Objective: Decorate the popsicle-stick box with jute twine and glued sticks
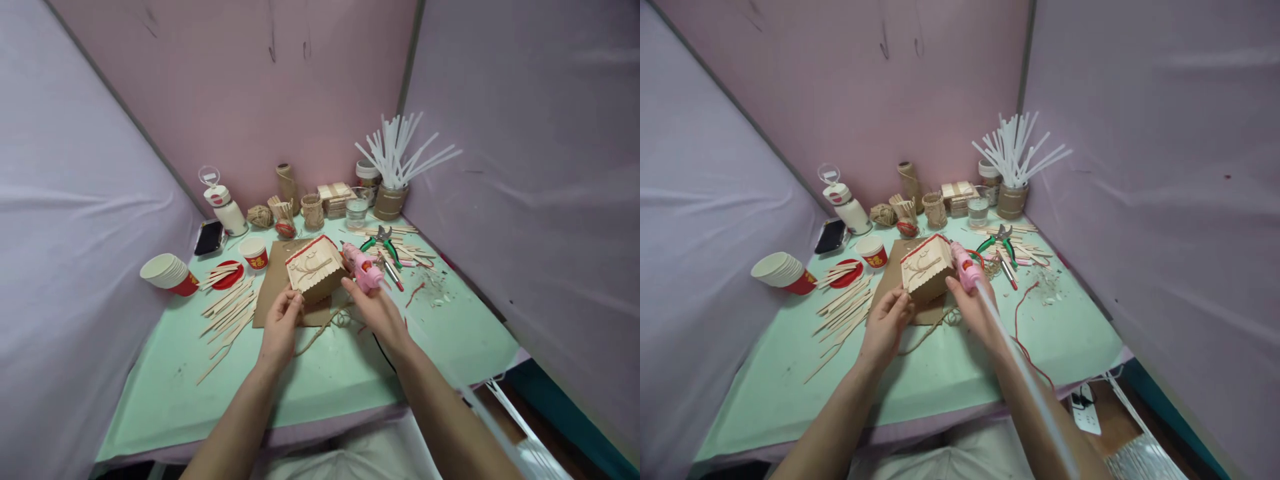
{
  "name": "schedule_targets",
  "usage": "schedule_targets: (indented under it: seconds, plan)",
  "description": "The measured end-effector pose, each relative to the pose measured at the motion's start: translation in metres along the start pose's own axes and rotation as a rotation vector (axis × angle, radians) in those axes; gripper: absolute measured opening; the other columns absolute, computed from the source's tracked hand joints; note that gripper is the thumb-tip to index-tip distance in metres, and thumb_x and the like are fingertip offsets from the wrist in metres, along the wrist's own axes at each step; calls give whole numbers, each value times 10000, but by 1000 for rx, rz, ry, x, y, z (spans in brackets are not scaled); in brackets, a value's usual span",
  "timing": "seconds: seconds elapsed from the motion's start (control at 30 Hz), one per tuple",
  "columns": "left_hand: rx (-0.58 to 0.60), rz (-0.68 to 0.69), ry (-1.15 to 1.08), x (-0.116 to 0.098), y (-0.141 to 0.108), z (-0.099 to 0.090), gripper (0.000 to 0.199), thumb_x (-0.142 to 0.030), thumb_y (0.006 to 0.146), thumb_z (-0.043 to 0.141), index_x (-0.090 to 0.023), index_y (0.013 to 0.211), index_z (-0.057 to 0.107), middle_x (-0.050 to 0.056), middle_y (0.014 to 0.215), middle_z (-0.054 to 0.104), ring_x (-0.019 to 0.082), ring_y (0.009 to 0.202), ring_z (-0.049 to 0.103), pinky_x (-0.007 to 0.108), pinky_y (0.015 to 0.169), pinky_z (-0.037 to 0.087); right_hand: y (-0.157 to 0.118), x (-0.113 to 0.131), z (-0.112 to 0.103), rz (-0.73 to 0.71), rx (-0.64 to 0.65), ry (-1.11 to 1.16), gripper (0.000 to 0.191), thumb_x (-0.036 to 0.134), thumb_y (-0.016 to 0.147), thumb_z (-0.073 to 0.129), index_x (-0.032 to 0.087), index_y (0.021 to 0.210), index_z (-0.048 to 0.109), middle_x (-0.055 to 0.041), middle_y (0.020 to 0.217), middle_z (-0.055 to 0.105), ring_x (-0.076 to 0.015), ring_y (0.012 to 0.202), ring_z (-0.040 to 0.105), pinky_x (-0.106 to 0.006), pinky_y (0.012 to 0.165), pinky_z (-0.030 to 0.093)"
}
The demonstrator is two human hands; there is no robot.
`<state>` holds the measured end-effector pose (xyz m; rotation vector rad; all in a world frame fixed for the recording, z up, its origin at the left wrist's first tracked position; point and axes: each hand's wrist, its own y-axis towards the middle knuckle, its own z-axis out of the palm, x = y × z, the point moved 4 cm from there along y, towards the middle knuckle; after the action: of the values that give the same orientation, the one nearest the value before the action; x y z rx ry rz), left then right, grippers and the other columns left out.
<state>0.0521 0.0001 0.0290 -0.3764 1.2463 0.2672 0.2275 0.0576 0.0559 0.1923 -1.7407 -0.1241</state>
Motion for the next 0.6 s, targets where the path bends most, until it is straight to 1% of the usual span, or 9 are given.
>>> schedule_targets:
  seconds: [0.07,0.13,0.2,0.27,0.3,0.37,0.43,0.5,0.6]
  plan:
    - [40,-58,-143,6,-6,-4,227,-332,664,725,-156,722,595,11,845,605,90,726,547,218,725,442,-9,16,8,-90,14,-95,407,411,773,569,176,1106,570,-79,927,658,-226,884,606,-345,771,482]
    - [55,-106,-267,13,-10,-10,205,-300,666,730,-152,724,600,-3,796,590,84,729,545,216,754,445,-18,27,20,-171,74,-156,389,369,787,566,182,1128,544,-79,952,655,-220,868,617,-336,763,494]
    - [53,-135,-315,17,-13,-20,188,-275,666,731,-143,715,608,-1,771,592,85,742,550,208,766,443,-28,35,35,-282,162,-175,410,301,810,540,201,1205,494,-89,1082,629,-222,980,601,-341,838,485]
    - [32,-151,-305,17,-15,-33,172,-258,667,731,-137,723,621,7,779,605,86,764,557,197,782,437,-37,38,50,-394,229,-183,467,255,823,518,210,1280,434,-98,1235,556,-226,1140,526,-362,954,433]
    - [20,-154,-289,16,-16,-40,165,-252,669,729,-136,724,626,9,780,610,87,772,559,194,792,433,-40,38,56,-434,241,-189,494,248,826,514,209,1306,408,-101,1287,519,-228,1197,481,-375,1000,400]
    - [21,-151,-254,11,-17,-51,152,-249,679,720,-134,706,625,11,779,613,90,783,559,198,814,424,-45,37,65,-475,236,-195,530,250,827,515,203,1336,375,-105,1335,477,-230,1254,426,-396,1045,359]
    - [52,-146,-214,6,-18,-58,153,-253,691,711,-130,682,620,20,793,617,99,806,557,206,833,416,-47,36,71,-480,241,-196,540,251,831,514,201,1346,360,-106,1349,463,-228,1270,409,-405,1058,349]
    - [95,-153,-183,2,-19,-59,159,-263,702,704,-128,680,622,34,819,623,112,828,557,217,840,413,-47,37,73,-489,255,-198,535,256,836,512,200,1345,359,-105,1355,457,-226,1277,400,-416,1075,327]
    - [137,-181,-164,1,-19,-53,161,-275,702,702,-131,695,631,35,802,618,118,797,558,222,798,421,-45,42,71,-525,237,-207,514,265,841,509,197,1332,373,-104,1338,474,-220,1271,405,-427,1103,279]
